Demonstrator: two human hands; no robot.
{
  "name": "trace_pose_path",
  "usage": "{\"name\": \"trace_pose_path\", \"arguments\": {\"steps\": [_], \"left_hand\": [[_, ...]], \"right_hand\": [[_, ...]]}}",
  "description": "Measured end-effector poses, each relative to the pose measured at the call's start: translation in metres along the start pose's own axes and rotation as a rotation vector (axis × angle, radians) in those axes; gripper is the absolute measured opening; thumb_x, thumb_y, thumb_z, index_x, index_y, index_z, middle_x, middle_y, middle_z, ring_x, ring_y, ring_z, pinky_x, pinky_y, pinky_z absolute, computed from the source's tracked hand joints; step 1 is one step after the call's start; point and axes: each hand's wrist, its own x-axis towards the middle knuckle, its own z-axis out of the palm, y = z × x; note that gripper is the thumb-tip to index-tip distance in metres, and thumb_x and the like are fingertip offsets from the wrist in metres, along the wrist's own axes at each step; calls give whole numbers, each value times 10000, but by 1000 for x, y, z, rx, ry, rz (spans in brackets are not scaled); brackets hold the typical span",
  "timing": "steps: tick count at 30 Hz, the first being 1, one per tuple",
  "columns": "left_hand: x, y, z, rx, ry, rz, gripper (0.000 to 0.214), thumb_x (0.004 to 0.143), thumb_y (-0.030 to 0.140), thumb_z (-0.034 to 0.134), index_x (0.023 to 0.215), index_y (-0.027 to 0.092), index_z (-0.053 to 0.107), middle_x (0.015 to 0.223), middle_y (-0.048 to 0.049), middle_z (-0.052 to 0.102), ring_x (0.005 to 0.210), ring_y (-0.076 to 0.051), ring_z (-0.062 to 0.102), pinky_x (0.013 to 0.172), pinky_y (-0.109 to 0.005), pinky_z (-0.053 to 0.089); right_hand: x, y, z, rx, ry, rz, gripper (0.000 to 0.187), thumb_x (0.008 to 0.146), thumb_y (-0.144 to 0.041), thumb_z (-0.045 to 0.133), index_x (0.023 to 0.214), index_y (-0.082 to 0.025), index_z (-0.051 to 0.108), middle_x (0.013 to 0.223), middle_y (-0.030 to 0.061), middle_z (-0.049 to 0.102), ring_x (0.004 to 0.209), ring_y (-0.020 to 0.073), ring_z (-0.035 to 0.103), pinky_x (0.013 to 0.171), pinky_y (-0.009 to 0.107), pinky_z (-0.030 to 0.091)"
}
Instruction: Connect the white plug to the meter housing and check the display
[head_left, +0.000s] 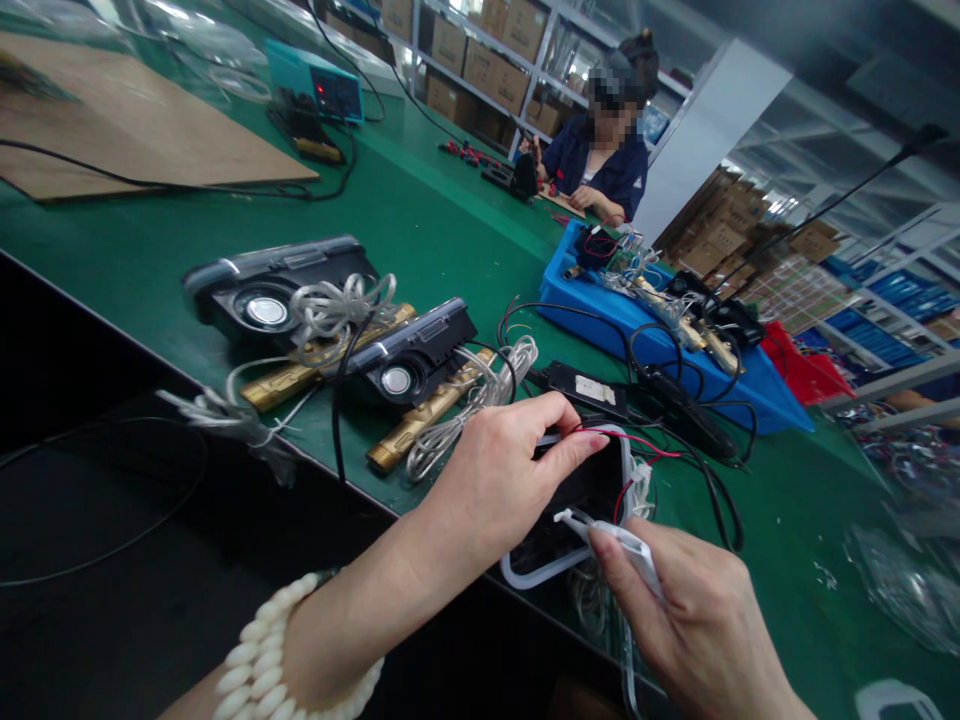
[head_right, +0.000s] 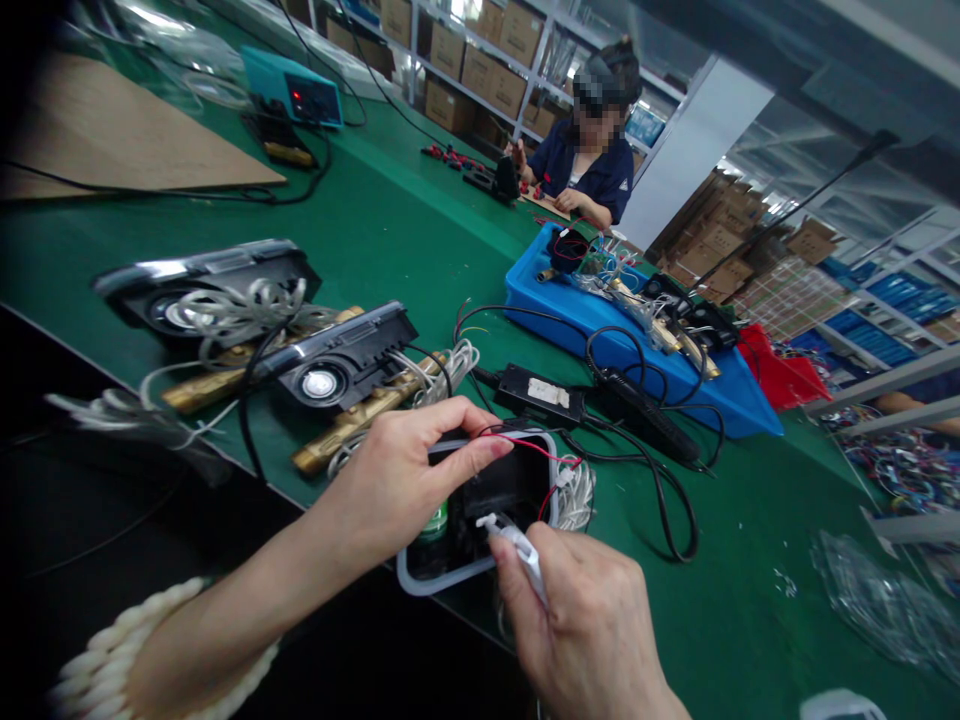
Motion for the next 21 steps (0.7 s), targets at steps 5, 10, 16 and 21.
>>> {"name": "trace_pose_path", "arguments": {"steps": [5, 10, 16, 21], "left_hand": [[0, 1, 0, -9, -2, -13, 180, 900, 371, 583, 819, 215, 623, 757, 70, 634, 684, -113, 579, 642, -243, 382], [-1, 0, 1, 1, -1, -13, 188, 899, 386, 583, 818, 220, 617, 752, 77, 626, 683, -107, 575, 644, -244, 381], [-1, -1, 1, -5, 15, -3, 193, 896, 401, 584, 811, 232, 621, 746, 92, 629, 683, -94, 589, 645, -231, 383], [-1, -2, 2, -1, 27, -4, 191, 892, 399, 591, 805, 232, 623, 739, 96, 627, 679, -90, 586, 637, -231, 379]], "right_hand": [[-6, 4, 1, 19, 13, 53, 312, 956, -272, 472, 656, -187, 493, 546, -49, 433, 466, 87, 407, 515, 253, 266], [-2, 6, -3, 54, -12, 86, 334, 954, -284, 469, 633, -191, 469, 535, -57, 412, 451, 78, 396, 504, 239, 268], [16, 5, -14, 106, -171, 162, 367, 949, -308, 453, 598, -202, 425, 504, -68, 392, 423, 73, 356, 458, 222, 256], [23, 3, -15, 169, -221, 180, 384, 950, -337, 440, 592, -201, 418, 507, -65, 385, 432, 77, 337, 463, 231, 242]]}}
